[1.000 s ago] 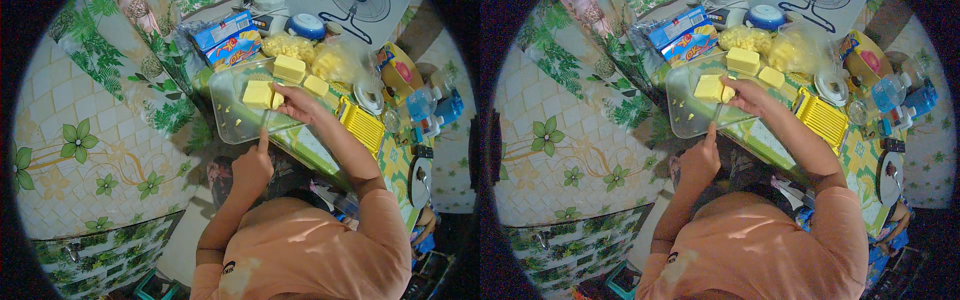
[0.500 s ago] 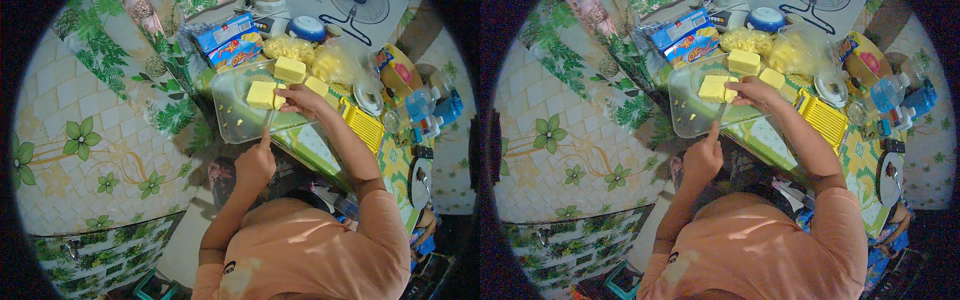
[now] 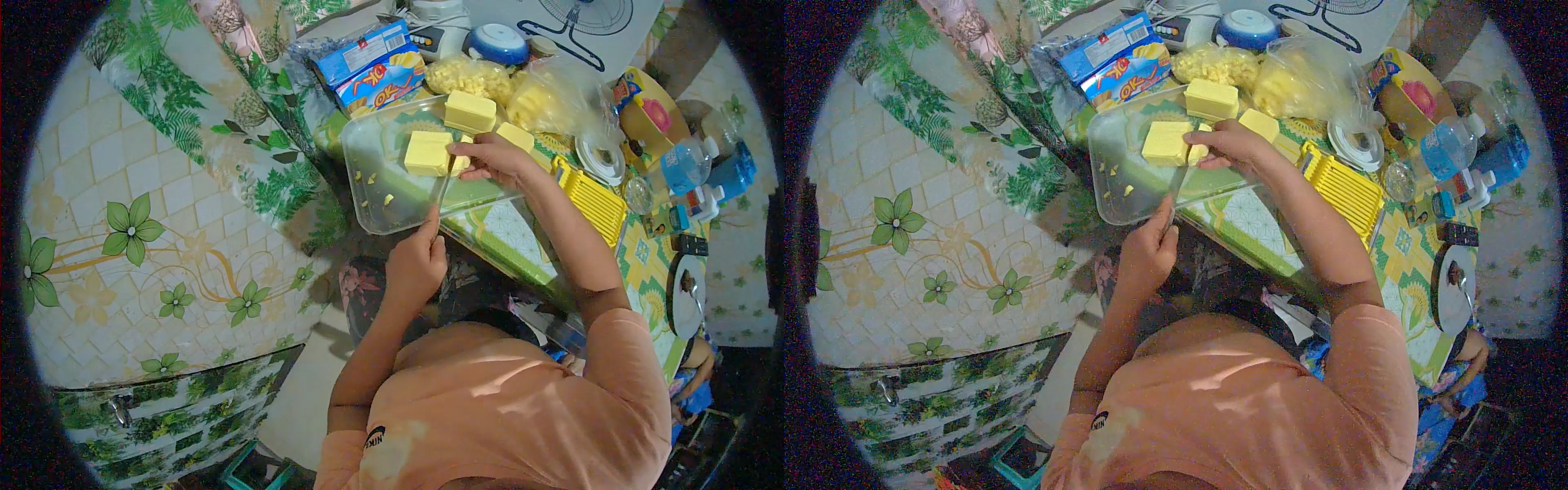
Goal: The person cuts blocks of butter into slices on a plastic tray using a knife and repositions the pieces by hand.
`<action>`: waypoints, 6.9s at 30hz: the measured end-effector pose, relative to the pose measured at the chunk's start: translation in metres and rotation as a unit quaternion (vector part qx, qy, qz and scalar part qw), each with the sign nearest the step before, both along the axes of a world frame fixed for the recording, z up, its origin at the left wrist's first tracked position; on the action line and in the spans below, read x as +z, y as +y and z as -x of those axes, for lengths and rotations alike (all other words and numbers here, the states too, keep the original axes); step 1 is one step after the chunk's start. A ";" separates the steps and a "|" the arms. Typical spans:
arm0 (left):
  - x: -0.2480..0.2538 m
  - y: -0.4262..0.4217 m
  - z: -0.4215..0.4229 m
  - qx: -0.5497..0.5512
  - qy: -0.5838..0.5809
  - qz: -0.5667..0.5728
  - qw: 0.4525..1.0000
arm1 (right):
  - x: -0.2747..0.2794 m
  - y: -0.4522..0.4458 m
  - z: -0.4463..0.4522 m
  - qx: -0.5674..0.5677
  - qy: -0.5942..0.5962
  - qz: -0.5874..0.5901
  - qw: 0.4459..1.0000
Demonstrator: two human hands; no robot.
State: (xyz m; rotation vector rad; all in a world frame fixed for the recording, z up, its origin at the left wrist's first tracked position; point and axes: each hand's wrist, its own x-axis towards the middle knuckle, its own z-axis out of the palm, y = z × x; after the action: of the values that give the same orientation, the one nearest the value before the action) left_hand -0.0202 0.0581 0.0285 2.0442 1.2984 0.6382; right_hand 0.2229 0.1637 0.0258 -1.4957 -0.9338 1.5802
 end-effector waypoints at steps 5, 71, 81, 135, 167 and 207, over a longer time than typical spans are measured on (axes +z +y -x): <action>0.012 -0.008 -0.004 0.009 0.127 -0.054 0.990 | 0.001 -0.004 -0.004 0.002 0.029 -0.044 0.999; 0.011 0.017 0.020 0.038 0.001 -0.050 0.998 | 0.032 -0.034 0.008 0.133 -0.513 -0.312 0.789; 0.016 0.028 0.034 0.065 0.020 -0.033 0.997 | 0.024 -0.032 0.020 0.097 -0.459 -0.363 0.805; 0.022 0.020 0.016 0.007 0.233 -0.043 0.971 | 0.022 -0.026 0.029 0.138 -0.512 -0.306 0.790; 0.003 0.021 0.018 0.023 0.169 -0.126 0.977 | 0.044 0.033 0.029 0.223 -0.694 -0.410 0.549; -0.009 0.086 0.021 0.000 0.230 -0.331 0.915 | 0.045 0.034 0.044 0.201 -0.721 -0.319 0.582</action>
State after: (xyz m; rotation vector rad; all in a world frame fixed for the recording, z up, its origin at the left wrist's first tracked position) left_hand -0.0417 0.1441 0.0196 2.8842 1.4681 0.6850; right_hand 0.1789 0.1977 0.0710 -1.8373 -2.4818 -0.3195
